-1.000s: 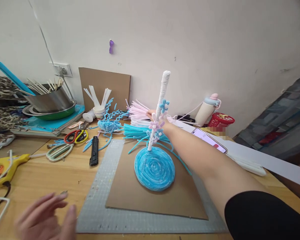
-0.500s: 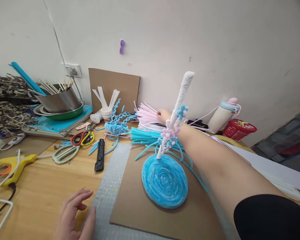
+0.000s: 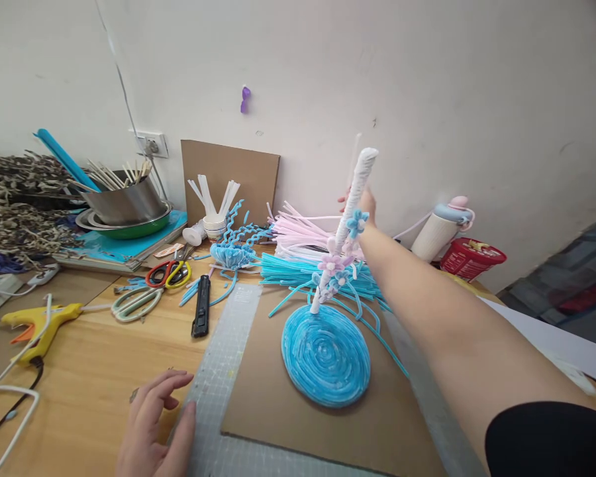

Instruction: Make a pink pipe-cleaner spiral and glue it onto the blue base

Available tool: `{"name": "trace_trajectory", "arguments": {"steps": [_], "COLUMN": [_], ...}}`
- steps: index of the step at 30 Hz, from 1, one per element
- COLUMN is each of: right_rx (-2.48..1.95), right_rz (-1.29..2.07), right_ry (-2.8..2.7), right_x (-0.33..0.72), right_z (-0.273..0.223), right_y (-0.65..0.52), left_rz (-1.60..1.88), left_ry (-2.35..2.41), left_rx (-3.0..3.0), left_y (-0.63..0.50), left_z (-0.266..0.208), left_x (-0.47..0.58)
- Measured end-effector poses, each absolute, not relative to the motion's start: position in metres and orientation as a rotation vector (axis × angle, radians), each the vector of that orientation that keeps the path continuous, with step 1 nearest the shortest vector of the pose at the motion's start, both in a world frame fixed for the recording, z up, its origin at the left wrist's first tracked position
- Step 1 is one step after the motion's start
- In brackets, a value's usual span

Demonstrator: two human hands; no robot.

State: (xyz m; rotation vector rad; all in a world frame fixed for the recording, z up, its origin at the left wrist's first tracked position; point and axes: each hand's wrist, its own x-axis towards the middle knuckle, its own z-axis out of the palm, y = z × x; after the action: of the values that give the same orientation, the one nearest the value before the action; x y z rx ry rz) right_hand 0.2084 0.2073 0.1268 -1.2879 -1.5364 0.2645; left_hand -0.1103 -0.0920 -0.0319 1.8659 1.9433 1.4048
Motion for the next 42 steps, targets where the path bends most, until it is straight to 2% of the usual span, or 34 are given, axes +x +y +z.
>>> {"name": "trace_trajectory", "arguments": {"steps": [5,10,16,22,31,36,39,42], "right_rx": [-1.11,-0.739,-0.732,-0.736,-0.741,-0.881,-1.033,-1.198], "right_rz": [0.117,0.418,0.695,0.768,0.819,1.291,1.714,1.944], "right_ry": [-1.049,-0.803,-0.858,-0.85,-0.926,-1.088,-1.368,-1.602], "right_x": [0.252,0.271,0.25,0.242,0.255,0.283,0.262,0.222], "right_z": [0.153,0.138,0.1,0.079,0.067,0.073,0.065,0.045], "right_y": [0.178,0.081,-0.018,-0.044,-0.066,-0.061,-0.054,-0.053], "left_rz": [1.384,1.461,0.764,0.534,0.409,0.358,0.262,0.209], "left_ry": [1.925,1.812,1.132,0.845,0.905,0.908,0.971,1.057], "left_rx": [1.842,1.603,1.371,1.171,1.216,1.58,1.824,1.954], "left_y": [-0.091,-0.091,-0.073,-0.052,-0.049,-0.031,-0.023,-0.021], "left_z": [-0.033,-0.017,0.043,0.047,0.036,0.049,0.049,0.044], "left_x": [-0.114,-0.095,0.0,0.038,0.038,0.013,0.0,-0.003]}}
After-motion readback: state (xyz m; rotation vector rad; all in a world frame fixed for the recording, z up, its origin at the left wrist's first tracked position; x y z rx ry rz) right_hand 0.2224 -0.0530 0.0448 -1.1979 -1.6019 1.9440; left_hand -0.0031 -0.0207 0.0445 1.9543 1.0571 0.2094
